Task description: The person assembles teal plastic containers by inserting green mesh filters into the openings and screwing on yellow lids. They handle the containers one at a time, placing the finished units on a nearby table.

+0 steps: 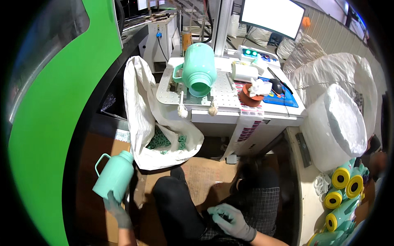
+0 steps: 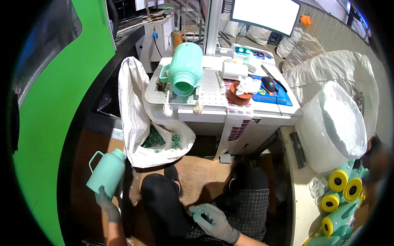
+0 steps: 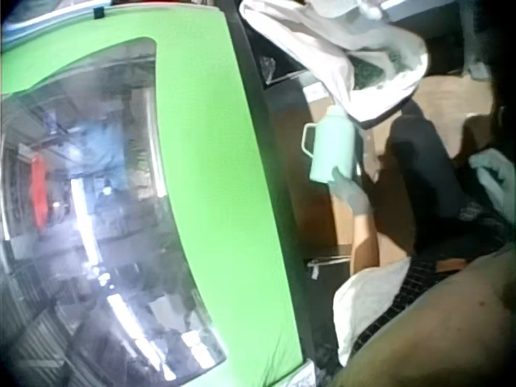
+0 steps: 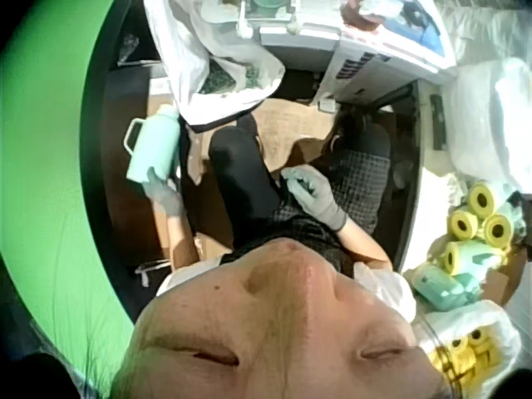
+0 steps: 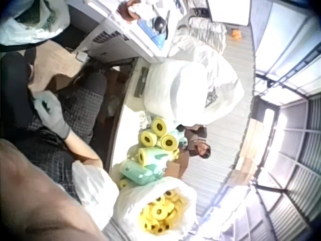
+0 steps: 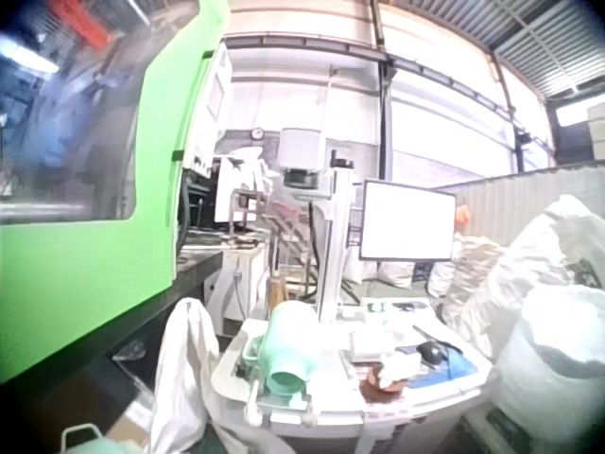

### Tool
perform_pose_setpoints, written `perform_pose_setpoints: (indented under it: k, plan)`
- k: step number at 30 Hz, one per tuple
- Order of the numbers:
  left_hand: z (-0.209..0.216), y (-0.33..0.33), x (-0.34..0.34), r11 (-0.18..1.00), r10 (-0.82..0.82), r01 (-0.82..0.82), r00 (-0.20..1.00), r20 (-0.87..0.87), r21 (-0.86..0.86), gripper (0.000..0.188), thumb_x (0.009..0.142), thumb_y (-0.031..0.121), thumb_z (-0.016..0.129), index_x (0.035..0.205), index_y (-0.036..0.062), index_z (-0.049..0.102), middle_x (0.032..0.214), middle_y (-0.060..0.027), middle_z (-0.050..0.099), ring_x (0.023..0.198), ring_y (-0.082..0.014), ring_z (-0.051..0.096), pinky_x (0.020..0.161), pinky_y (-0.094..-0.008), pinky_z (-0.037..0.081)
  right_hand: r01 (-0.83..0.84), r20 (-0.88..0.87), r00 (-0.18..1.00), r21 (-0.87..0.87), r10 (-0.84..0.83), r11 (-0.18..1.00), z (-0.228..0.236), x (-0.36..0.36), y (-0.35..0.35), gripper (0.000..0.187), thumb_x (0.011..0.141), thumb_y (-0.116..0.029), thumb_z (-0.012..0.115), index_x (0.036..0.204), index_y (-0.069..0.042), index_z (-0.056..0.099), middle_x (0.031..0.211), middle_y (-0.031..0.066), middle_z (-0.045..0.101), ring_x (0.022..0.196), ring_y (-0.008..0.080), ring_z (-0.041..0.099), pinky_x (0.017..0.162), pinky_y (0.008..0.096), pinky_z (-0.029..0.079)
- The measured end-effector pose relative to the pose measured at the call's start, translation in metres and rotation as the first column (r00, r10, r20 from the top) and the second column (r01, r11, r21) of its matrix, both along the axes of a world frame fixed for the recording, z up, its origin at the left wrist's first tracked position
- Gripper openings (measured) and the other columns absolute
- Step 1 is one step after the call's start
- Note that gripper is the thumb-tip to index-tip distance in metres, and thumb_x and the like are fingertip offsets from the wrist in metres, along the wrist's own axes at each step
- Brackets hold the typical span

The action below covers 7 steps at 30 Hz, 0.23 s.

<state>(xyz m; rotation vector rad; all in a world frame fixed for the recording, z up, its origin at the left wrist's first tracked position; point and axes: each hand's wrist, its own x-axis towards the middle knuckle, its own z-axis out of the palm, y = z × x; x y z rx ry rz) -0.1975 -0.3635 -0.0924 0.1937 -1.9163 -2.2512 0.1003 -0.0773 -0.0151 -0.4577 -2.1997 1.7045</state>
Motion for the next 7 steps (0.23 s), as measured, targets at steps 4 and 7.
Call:
perform_pose_setpoints:
  k: [4, 7]
  plan:
    - [0.058, -0.003, 0.074, 0.908, -0.377, 0.314, 0.902, -0.213, -0.278, 0.047, 0.098, 0.028, 0.067, 0.130, -0.0055, 0.059, 0.130, -0.0225, 0.063, 0.111, -0.0319, 0.066, 0.098, -0.0426, 0.053, 0.098, -0.119, 0.985, -0.233, -0.128, 0.967, -0.010, 0.009, 0.012, 0.071, 0.093, -0.026, 0.077, 0.150, 0.002, 0.044, 0.142, 0.0139, 0.057, 0.125, 0.0229, 0.059, 0.105, 0.0363, 0.047]
    - [0.030, -0.028, 0.093, 0.529, -0.505, -0.124, 0.749, -0.429, -0.839, 0.049, 0.096, 0.030, 0.073, 0.129, -0.0033, 0.060, 0.130, -0.0242, 0.063, 0.115, -0.0353, 0.065, 0.101, -0.0469, 0.052, 0.098, -0.413, 0.883, -0.298, -0.221, 0.950, 0.020, 0.002, 0.026, 0.120, 0.084, -0.049, 0.083, 0.167, -0.007, 0.006, 0.168, 0.0152, 0.023, 0.153, 0.0339, 0.032, 0.124, 0.0476, 0.029]
